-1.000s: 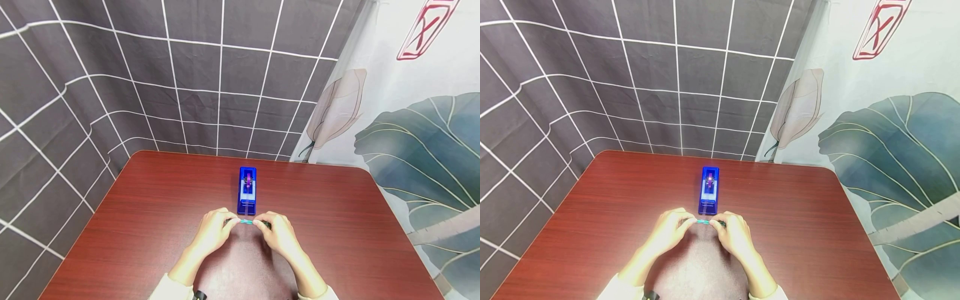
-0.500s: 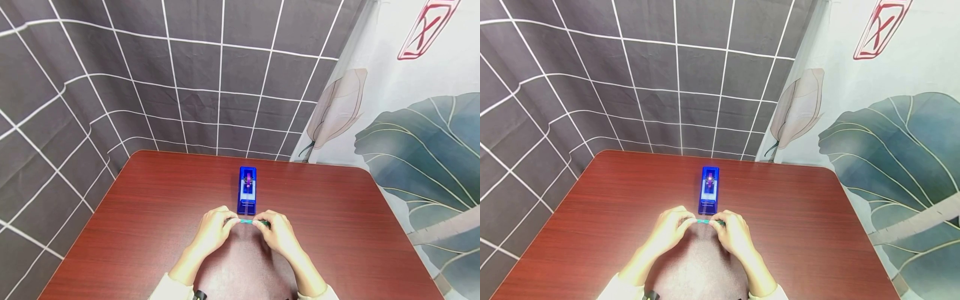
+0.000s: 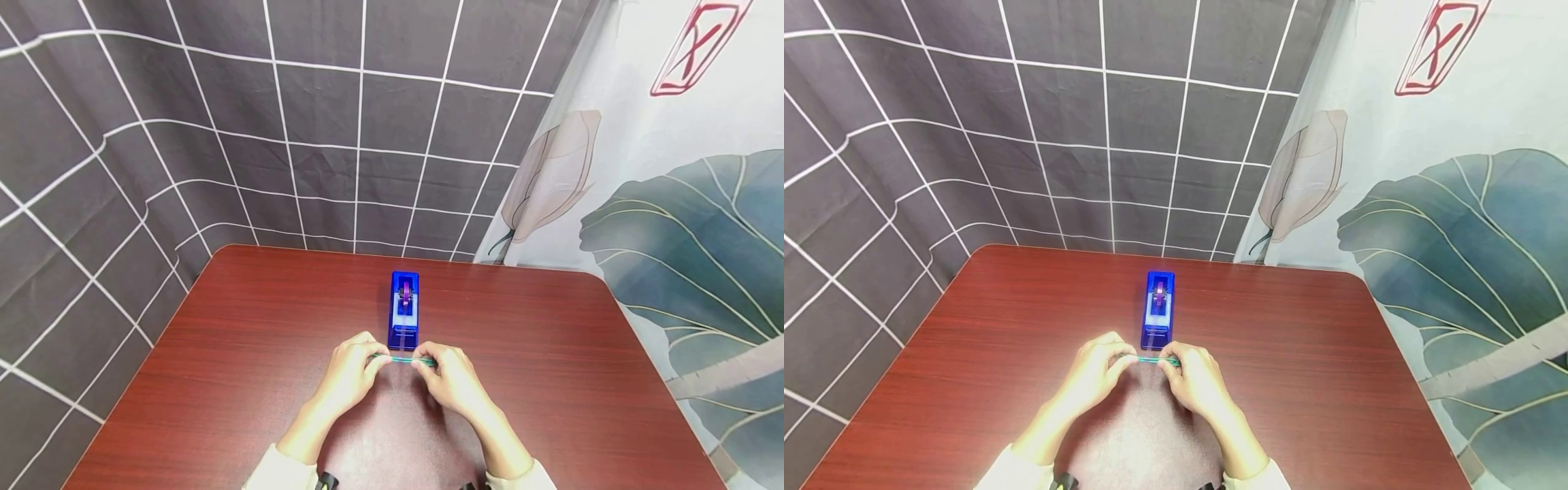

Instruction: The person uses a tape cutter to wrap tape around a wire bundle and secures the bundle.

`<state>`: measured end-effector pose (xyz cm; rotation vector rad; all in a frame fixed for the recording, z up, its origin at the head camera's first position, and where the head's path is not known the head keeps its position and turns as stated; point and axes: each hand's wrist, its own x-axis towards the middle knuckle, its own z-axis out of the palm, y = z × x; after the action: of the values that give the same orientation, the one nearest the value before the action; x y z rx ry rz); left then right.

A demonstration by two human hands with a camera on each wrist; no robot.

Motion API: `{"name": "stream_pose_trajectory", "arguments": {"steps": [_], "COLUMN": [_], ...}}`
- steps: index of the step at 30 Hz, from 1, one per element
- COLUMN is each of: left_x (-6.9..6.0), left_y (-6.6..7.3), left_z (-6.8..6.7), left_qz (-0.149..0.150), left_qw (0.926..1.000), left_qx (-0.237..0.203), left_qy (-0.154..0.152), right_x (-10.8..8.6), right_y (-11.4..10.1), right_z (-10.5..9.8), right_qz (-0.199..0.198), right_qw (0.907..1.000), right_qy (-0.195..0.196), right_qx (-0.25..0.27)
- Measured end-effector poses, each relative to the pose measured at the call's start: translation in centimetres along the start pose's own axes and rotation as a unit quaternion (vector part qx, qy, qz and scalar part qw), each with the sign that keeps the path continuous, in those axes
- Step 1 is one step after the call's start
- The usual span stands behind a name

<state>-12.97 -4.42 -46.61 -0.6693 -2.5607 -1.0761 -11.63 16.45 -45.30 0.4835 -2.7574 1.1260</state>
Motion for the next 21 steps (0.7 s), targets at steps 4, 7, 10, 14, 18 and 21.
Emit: {"name": "stream_pose_trajectory", "arguments": {"steps": [4, 7, 10, 14, 18, 21], "left_x": [0.02, 0.02, 0.03, 0.16, 0.3, 0.36], "left_y": [-0.1, -0.15, -0.09, 0.06, 0.16, 0.17], "left_z": [0.08, 0.12, 0.05, -0.12, -0.28, -0.27], "left_qz": [0.001, -0.004, -0.021, -0.049, -0.05, -0.046], "left_qw": [1.0, 1.0, 0.9997, 0.9978, 0.9969, 0.9973], "left_qx": [-0.001, -0.001, 0.009, 0.036, 0.051, 0.047], "left_qy": [0.002, -0.001, -0.008, -0.024, -0.034, -0.032], "right_x": [0.02, 0.03, 0.03, -0.02, -0.06, -0.06], "right_y": [0.03, 0.11, 0.22, 0.39, 0.45, 0.53], "right_z": [0.04, 0.14, 0.22, 0.3, 0.32, 0.34], "right_qz": [-0.005, -0.012, -0.021, -0.028, -0.036, -0.04], "right_qw": [0.9999, 0.9998, 0.9995, 0.9993, 0.999, 0.9988], "right_qy": [-0.011, -0.01, -0.001, 0.008, 0.013, 0.016], "right_qx": [0.0, -0.013, -0.023, -0.025, -0.023, -0.023]}}
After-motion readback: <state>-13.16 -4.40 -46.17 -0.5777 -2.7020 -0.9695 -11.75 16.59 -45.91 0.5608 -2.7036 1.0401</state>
